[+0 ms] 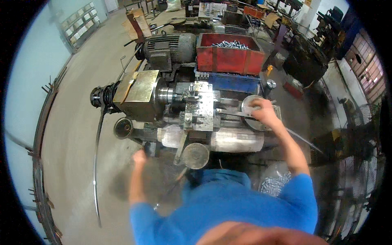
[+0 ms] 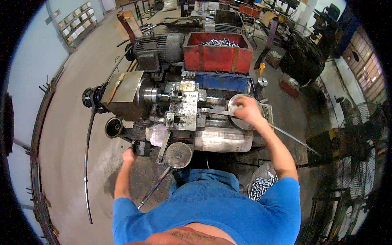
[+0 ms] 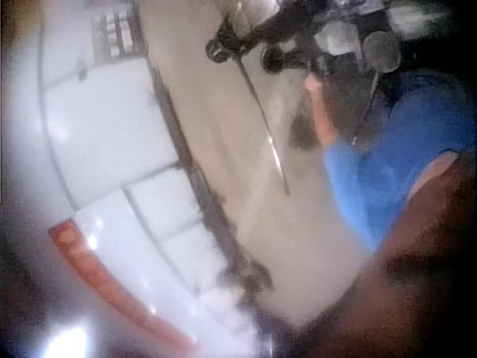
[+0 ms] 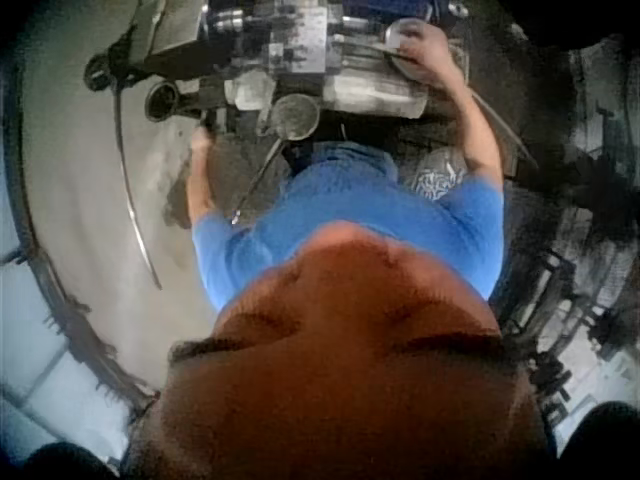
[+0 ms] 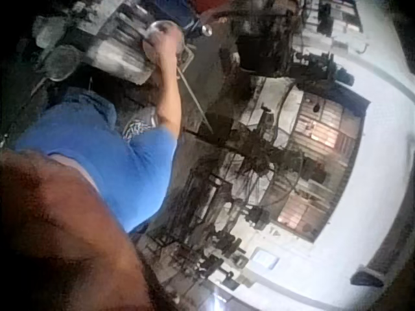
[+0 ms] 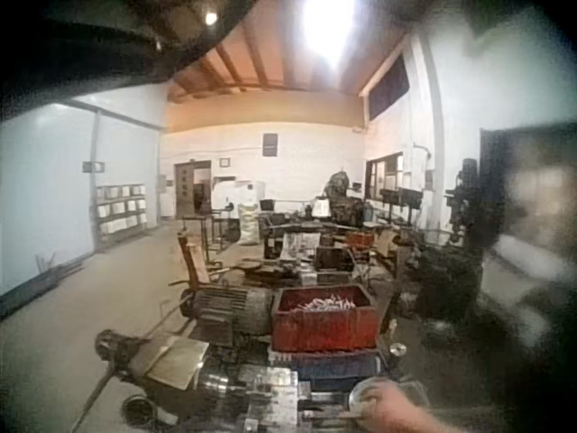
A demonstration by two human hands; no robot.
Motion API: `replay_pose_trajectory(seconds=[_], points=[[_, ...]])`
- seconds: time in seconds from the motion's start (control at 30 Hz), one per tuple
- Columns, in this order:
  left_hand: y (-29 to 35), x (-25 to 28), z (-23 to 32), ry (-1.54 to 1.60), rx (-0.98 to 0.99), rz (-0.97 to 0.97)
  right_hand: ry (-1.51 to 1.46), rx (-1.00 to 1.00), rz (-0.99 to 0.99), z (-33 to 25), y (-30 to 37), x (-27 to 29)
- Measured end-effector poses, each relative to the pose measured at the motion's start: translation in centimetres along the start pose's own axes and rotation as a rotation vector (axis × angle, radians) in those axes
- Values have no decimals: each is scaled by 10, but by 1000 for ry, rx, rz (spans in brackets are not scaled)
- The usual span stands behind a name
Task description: The person operates a metal cutting machine in a workshop, repeatedly inserting long metal rods into the device and pulling a lever to cut them into small pieces. The cut metal pieces fall into a collection bin below the machine.
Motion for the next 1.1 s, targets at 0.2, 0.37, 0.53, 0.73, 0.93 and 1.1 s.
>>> replay_pose_trajectory(seconds=[0.2,0.37,0.53,0.73,0.93,1.1], points=[[-25,54,-3,-88,112,-117,158,-611,24,171,76,46],[11,64,-3,178,93,-109,645,-782,160,320,170,82],[72,86,38,435,-31,-236,763,-931,151,381,231,79],[167,171,184,852,-148,-348,661,-995,68,319,300,46],[174,143,200,357,-86,-286,190,-987,-29,235,349,-30],[168,136,201,546,-70,-301,29,-856,209,183,342,-35]])
Point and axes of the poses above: each hand's wrist, its own y-axis away from the middle knuckle, its own x-axis out of the back of the hand, z = x × y, the point moved 9 cm from there along -y, towards the middle knuckle, and after that the axes turned 10 degrees about -x, right-handed, at the moved point
